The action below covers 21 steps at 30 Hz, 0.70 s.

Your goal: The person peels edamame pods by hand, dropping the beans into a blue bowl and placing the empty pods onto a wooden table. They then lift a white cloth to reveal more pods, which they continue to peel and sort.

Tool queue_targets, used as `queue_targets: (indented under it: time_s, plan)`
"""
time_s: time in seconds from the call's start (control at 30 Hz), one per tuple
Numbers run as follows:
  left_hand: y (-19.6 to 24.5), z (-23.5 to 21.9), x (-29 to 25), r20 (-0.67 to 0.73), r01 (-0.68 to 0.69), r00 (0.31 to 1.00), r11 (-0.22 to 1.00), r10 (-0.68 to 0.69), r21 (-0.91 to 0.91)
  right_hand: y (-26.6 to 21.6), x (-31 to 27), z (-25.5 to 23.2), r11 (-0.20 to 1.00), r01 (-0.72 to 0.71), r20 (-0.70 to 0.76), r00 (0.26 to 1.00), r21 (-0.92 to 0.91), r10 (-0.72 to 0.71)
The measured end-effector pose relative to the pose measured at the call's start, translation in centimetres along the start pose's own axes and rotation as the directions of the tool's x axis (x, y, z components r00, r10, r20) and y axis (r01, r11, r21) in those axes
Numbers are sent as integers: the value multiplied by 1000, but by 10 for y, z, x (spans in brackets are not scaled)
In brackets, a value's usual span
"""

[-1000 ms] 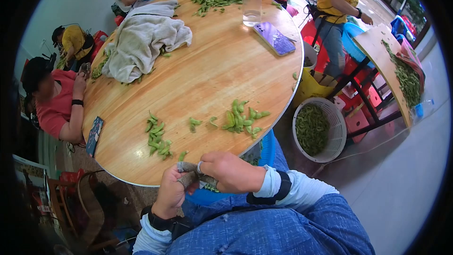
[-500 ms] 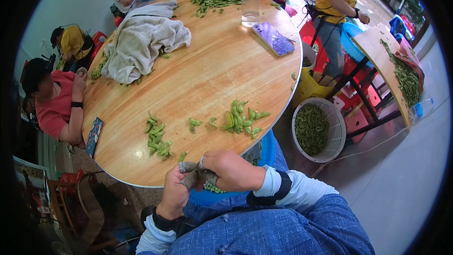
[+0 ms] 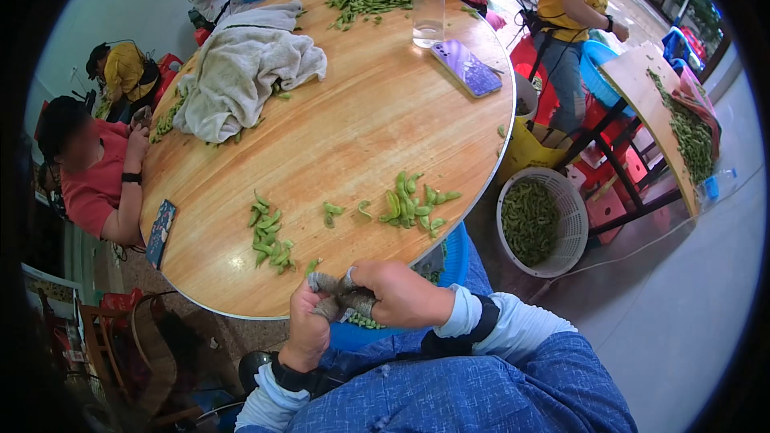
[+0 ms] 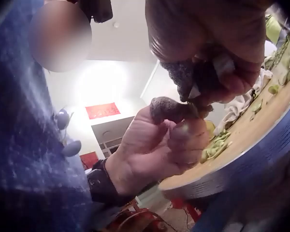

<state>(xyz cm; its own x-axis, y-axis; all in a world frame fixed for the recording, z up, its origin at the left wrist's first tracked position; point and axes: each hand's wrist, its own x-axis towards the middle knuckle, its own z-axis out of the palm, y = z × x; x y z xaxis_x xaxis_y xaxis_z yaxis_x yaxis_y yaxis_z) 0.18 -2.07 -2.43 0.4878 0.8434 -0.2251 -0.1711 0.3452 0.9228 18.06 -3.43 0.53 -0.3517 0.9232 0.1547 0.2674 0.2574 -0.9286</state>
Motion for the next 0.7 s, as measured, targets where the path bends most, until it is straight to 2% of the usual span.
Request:
queue_targets:
  time_s: [0.07, 0.17, 0.27, 0.4, 0.47, 0.5, 0.57, 0.6, 0.63, 0.67, 0.7]
  plan:
    - [13, 5, -1, 28, 50, 998, 994, -53, 95, 4, 0, -7, 999, -20, -8, 1000, 47, 20]
    - [22, 7, -1, 82, 77, 993, 991, -86, 106, 4, 0, -14, 994, -62, -24, 998, 87, 64]
    - [19, 8, 2, 129, -21, 992, 993, 5, 119, 1, 1, -16, 988, -98, -37, 994, 121, 103]
    - [15, -4, 4, 86, 33, 996, 999, -30, -42, 5, 3, -22, 983, -134, -94, 985, 128, 146]
    - [22, -5, 5, 12, 27, 1000, 996, -26, -89, 8, 7, -33, 975, -183, -260, 954, -125, 146]
    - [25, -11, 7, -23, -7, 1000, 1000, 7, 9, 10, 8, -39, 945, -219, -338, 932, -244, 129]
    - [38, -27, 14, -80, -69, 993, 976, 87, 208, 16, 7, -57, 855, -265, -389, 918, -447, 81]
    - [46, -34, 19, -86, -143, 976, 883, 201, 447, 18, 7, -61, 792, -288, -410, 911, -538, 52]
    - [56, -41, 24, -62, -194, 949, 729, 309, 657, 19, 8, -58, 801, -214, -329, 944, -559, 22]
    - [64, -46, 30, -12, -221, 915, 524, 404, 823, 20, 9, -53, 807, -139, -247, 969, -574, -9]
    - [71, -49, 37, 27, -175, 929, 376, 369, 910, 18, 11, -48, 811, -61, -163, 986, -582, -42]
